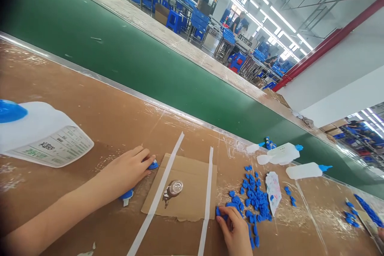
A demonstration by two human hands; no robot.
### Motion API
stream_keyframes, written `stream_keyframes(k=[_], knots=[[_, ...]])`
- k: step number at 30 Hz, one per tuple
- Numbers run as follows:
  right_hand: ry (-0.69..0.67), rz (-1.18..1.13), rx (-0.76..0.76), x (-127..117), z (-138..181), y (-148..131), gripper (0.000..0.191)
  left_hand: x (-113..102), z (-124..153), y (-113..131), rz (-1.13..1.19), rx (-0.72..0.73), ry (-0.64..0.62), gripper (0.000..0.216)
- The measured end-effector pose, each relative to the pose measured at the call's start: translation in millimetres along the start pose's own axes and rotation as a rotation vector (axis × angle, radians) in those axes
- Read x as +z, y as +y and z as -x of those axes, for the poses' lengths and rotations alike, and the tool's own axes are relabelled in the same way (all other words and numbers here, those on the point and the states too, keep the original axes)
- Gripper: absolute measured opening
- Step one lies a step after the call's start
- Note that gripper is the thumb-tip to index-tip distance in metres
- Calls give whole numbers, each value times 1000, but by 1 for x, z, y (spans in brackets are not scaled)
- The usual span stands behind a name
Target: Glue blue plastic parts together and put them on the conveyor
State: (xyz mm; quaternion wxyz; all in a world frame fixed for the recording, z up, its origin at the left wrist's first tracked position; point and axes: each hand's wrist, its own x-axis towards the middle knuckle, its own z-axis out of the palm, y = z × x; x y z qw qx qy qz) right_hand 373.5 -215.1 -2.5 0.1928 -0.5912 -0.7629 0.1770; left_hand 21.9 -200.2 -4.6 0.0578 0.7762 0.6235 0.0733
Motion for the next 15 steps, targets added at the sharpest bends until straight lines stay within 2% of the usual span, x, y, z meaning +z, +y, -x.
stream_keyframes(k=[5,8,11,15], knots=[[-16,20,-34,-2,-2,4,50,-5,-7,-3,-19,61,0,7],[67,50,6,-12,-7,-5,51,-3,-13,-5,20,99,-7,13],[77,59,-29,-14,-19,-39,47,-1,-16,-6,76,109,-8,19],[-67,62,-214,9,-39,-99,42,-7,2,-3,181,82,3,15]])
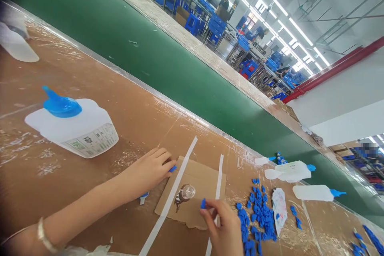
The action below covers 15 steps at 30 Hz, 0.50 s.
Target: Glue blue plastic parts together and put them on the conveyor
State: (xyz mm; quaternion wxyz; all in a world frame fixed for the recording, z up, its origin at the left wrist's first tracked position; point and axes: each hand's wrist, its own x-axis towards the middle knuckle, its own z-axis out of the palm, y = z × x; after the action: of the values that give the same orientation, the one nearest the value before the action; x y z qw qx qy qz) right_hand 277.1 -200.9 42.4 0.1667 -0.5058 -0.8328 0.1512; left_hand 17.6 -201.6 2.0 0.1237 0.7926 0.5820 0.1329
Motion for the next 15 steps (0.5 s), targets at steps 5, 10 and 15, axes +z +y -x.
stream_keyframes(k=[5,10,15], knots=[[-47,69,-37,29,-20,-18,47,-9,46,8,751,-75,32,20],[-92,104,-22,35,-22,-12,50,-18,66,-3,1146,-145,-37,25],[-100,108,20,27,-23,-11,48,-11,65,-4,1331,-190,30,32]])
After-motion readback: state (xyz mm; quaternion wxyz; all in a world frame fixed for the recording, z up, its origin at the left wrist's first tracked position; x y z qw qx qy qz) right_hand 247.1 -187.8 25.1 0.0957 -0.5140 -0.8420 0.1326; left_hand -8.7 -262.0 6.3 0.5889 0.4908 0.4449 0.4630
